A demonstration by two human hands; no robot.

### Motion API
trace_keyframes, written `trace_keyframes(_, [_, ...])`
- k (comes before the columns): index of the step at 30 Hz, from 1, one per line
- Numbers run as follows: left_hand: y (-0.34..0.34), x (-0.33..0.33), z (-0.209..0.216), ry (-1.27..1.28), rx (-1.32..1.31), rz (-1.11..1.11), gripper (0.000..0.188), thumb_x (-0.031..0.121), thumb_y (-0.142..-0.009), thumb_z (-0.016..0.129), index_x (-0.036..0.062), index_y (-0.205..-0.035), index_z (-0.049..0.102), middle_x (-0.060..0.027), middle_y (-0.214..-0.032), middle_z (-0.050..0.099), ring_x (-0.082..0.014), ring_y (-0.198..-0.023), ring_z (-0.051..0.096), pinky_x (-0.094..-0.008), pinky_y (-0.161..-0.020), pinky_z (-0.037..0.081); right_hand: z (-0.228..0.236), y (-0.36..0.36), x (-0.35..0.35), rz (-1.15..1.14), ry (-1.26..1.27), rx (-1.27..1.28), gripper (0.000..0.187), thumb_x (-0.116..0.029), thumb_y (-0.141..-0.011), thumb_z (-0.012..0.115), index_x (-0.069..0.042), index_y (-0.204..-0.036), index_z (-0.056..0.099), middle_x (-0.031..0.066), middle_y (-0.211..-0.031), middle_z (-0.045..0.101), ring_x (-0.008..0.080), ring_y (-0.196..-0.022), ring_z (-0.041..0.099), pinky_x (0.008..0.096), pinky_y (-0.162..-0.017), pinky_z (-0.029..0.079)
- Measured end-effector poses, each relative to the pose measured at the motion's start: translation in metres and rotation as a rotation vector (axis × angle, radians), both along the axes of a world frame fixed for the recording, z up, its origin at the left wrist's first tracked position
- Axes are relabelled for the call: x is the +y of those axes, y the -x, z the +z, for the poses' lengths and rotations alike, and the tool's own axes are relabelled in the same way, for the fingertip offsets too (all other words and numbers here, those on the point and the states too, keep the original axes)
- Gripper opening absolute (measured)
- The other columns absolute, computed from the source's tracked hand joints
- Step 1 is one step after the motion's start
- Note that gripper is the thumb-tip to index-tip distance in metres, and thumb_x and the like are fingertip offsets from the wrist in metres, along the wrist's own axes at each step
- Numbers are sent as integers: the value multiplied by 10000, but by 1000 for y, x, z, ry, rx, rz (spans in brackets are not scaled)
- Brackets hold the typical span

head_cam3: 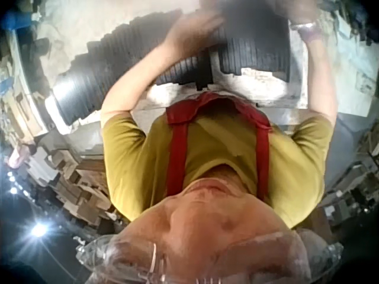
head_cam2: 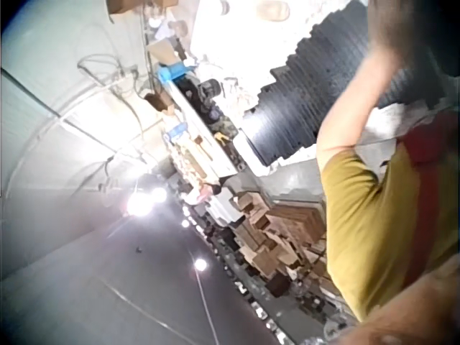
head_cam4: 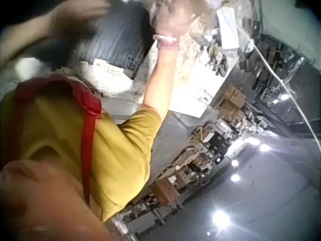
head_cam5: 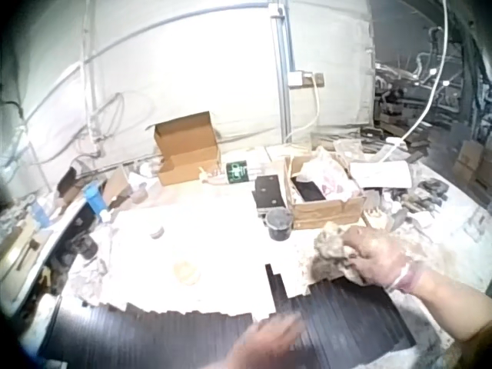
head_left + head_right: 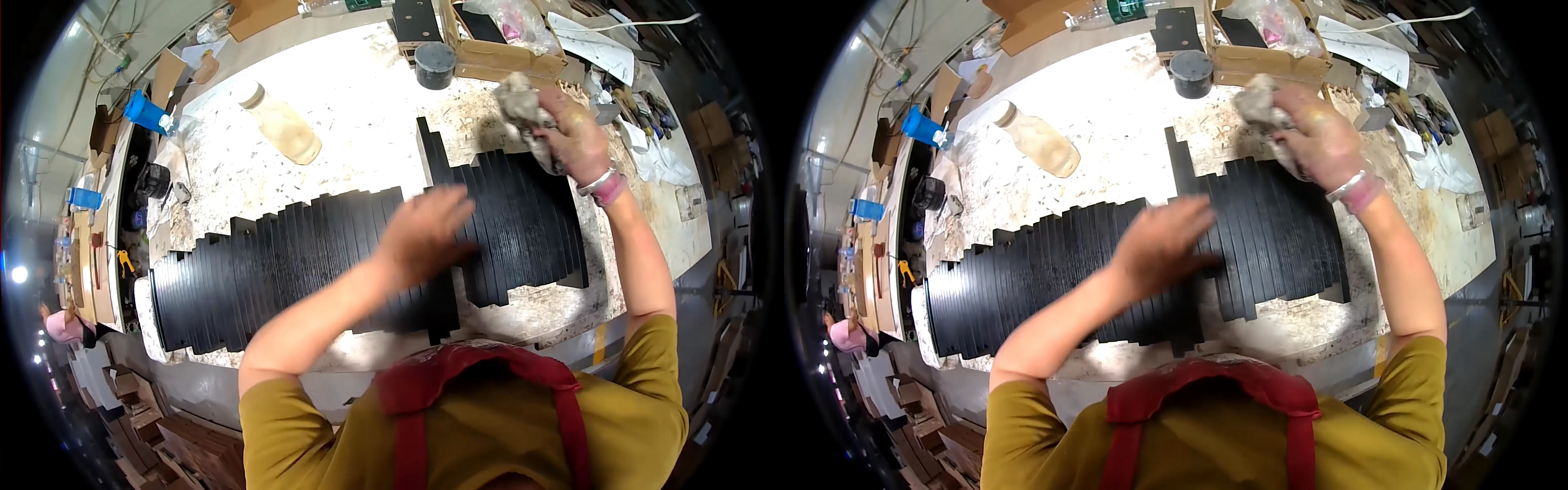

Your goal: The person wipes a series of black wooden slats with a cloth, applying a liquid from a bottle onto the cloth, and then arranges and stacks the cleaned pieces on the workbench.

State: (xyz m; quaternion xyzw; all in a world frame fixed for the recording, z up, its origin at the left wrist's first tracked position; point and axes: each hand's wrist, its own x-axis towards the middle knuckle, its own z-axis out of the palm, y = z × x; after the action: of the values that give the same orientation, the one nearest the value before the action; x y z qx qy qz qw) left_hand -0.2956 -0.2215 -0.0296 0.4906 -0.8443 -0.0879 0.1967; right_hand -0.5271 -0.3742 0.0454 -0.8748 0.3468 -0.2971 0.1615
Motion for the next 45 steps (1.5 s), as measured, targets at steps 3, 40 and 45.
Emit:
trace_keyframes(3, [7,33,-10,-107,-65,44,643,400,-821,669,92,-1347,467,-117,-1477,357,-285,-1359,358,-452,-1081,335,-3,-55,10,288,286,161,369,-27,-676,715,-89,-1026,616,96,-969,661,306,-872,645,397,-801,523])
trace_keyframes(40, [-3,30,-18,-35,95,46,613,392,-831,642,10,-1295,519,-180,-1444,403,-333,-1322,406,-459,-1051,370,-57,-149,-29,670,254,370,293,-29,-685,665,-144,-953,632,37,-894,647,276,-847,640,380,-697,536])
trace_keyframes(45, [4,27,-11,-10,93,12,628,393,-808,669,18,-1291,527,-172,-1426,430,-333,-1299,436,-449,-1036,385,-61,-158,-104,423,338,448,172,-89,-817,544,-101,-970,623,102,-892,632,327,-825,630,418,-721,521])
